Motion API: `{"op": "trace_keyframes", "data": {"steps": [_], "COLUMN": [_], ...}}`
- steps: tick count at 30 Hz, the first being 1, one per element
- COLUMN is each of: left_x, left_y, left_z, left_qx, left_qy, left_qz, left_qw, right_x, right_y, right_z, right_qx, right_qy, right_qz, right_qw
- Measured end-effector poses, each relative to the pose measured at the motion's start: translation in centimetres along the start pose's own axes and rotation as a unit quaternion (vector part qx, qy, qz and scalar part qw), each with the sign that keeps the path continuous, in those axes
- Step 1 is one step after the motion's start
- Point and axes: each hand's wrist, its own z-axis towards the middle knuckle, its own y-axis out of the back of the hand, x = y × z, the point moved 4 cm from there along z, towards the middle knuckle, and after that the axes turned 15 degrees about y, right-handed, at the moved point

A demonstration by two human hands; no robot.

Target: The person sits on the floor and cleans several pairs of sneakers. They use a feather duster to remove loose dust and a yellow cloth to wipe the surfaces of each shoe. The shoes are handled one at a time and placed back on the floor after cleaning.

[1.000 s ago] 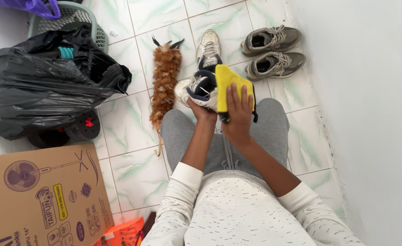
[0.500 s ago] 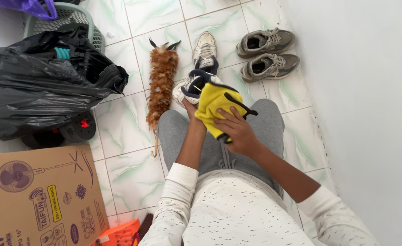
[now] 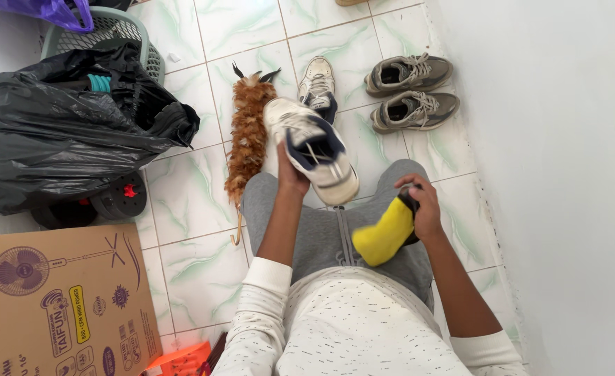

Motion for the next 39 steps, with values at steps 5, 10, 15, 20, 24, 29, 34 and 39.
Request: {"op": "trace_keyframes", "data": {"steps": [5, 10, 15, 20, 24, 29, 34, 39], "left_x": [3.8, 6.9, 9.2, 8.3, 6.0, 4.6, 5.5, 3.6], "left_y": [-1.3, -1.4, 1.6, 5.8, 8.0, 9.0, 11.5, 14.1], "left_z": [0.4, 1.8, 5.8, 11.7, 15.2, 20.1, 23.8, 25.0], "left_qx": [-0.009, -0.061, -0.066, -0.158, -0.266, -0.303, -0.351, -0.361], "left_qy": [0.069, 0.022, 0.079, 0.180, 0.225, 0.248, 0.205, 0.160], "left_qz": [0.099, 0.190, 0.224, 0.252, 0.226, 0.212, 0.145, 0.153], "left_qw": [0.993, 0.980, 0.969, 0.938, 0.910, 0.895, 0.902, 0.906], "right_x": [0.8, 0.4, -4.0, -9.8, -12.4, -14.1, -15.5, -19.4], "right_y": [-3.9, -4.7, -1.7, 0.6, 1.6, 2.1, 1.6, 0.3], "right_z": [2.2, 2.7, 2.9, 4.0, 6.5, 10.6, 15.3, 20.3], "right_qx": [0.178, 0.123, 0.079, 0.016, 0.016, 0.031, 0.069, 0.105], "right_qy": [-0.062, -0.249, -0.299, -0.339, -0.320, -0.305, -0.280, -0.243], "right_qz": [-0.190, -0.257, -0.190, -0.122, -0.143, -0.225, -0.303, -0.351], "right_qw": [0.964, 0.926, 0.932, 0.933, 0.936, 0.925, 0.908, 0.898]}}
